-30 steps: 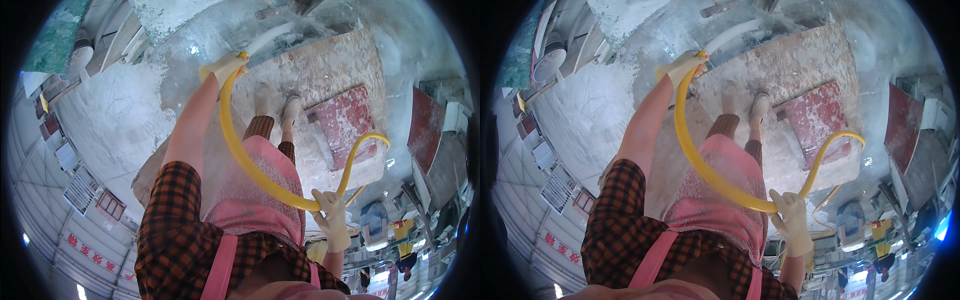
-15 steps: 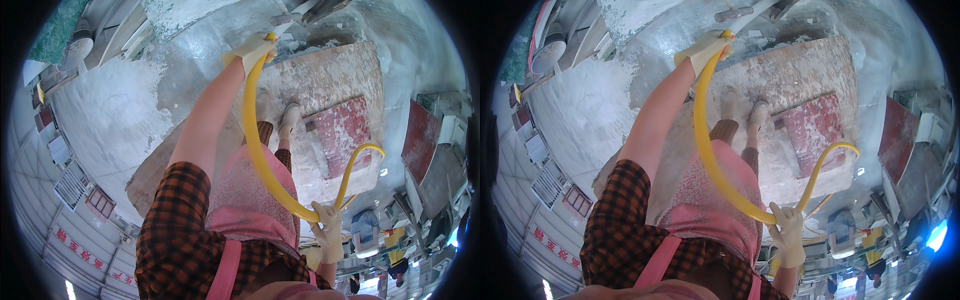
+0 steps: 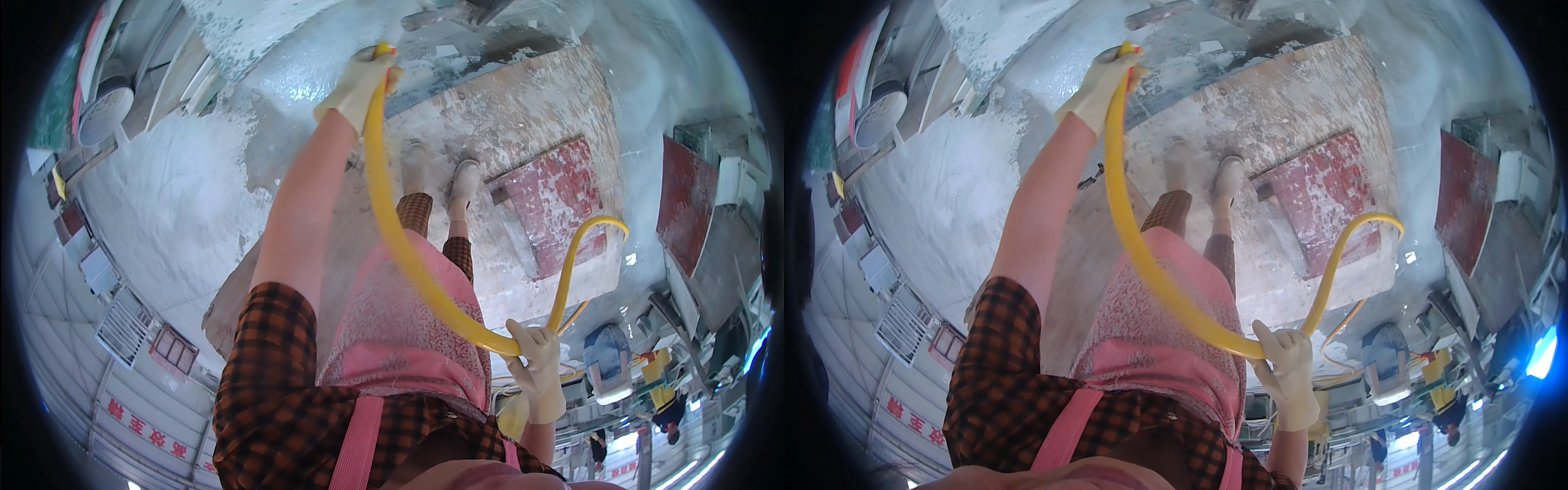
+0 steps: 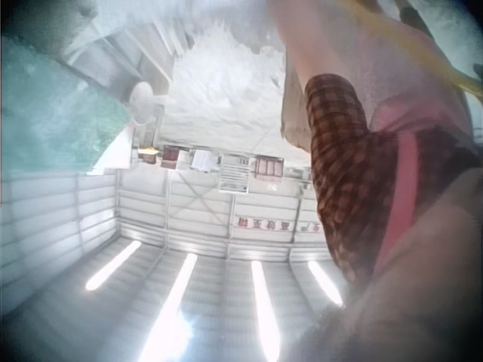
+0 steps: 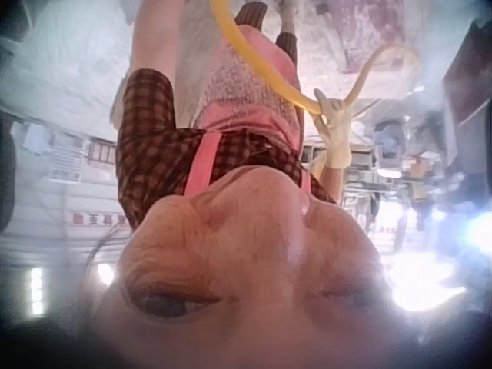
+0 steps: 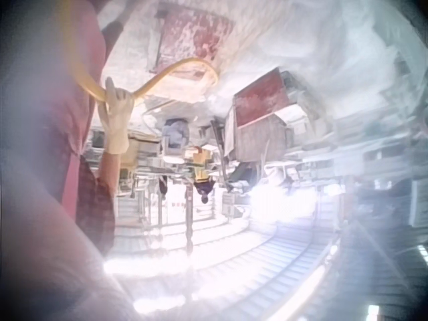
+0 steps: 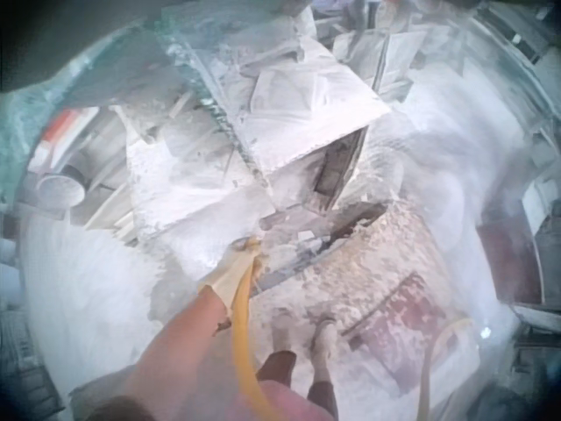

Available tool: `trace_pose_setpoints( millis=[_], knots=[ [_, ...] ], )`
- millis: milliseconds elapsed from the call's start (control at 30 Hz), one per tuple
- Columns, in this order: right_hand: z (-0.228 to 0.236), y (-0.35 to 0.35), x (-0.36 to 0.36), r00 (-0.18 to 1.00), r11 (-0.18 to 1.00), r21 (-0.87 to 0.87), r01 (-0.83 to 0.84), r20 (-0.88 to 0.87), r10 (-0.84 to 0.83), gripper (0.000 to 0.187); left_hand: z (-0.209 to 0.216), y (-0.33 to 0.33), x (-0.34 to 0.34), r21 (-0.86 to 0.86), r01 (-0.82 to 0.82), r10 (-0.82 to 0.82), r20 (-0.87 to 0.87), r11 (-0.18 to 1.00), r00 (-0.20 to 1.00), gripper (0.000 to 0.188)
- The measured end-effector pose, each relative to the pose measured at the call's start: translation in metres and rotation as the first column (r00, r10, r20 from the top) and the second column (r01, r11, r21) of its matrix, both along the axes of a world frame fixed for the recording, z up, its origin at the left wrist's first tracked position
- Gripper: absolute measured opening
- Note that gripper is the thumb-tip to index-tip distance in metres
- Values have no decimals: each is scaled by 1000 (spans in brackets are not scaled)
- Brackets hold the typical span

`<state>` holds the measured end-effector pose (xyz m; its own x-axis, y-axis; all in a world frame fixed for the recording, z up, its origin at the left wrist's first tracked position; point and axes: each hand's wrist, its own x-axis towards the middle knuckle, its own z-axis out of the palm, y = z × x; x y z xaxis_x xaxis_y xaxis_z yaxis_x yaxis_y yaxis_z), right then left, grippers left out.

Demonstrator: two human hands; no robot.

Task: The person uses a yellow hose to spray water on a dusty concrete floor in a workshop, moving the nozzle back and forth to rinse away white powder. They then lift and reposition a large rectangular board on the floor to clean underneath it.

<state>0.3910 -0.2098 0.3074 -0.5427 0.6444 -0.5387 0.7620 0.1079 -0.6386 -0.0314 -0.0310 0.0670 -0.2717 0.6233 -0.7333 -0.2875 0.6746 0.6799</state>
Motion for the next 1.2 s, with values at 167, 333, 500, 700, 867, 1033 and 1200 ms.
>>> trace_pose_setpoints(
  millis=[167,333,500,700,867,1033,1200],
  knots=[
    [-6,-1,2,998,1000,9,24,-66,-23,51,-2,8,1,-30,44,-48,-134,999,990,27],
    [-12,-7,8,999,999,-9,40,-34,-41,52,5,30,17,-28,107,-110,-120,994,987,30],
    [-16,-12,13,998,999,-21,33,-61,-34,49,4,33,28,-19,170,-171,-103,985,980,27],
    [-11,-4,20,999,997,-73,-6,-36,4,50,-12,-50,-5,-207,-47,23,-117,977,993,27],
    [-4,8,17,994,996,-72,-47,-98,40,53,18,-177,-90,-497,266,-465,-336,826,819,26],
    [2,23,7,989,999,-20,-39,-144,36,55,64,-248,-142,-543,-103,-172,-432,834,885,22],
    [11,25,-1,983,998,12,-55,-173,56,54,115,-241,-158,-705,-219,-207,-466,675,861,24]
  ],
)
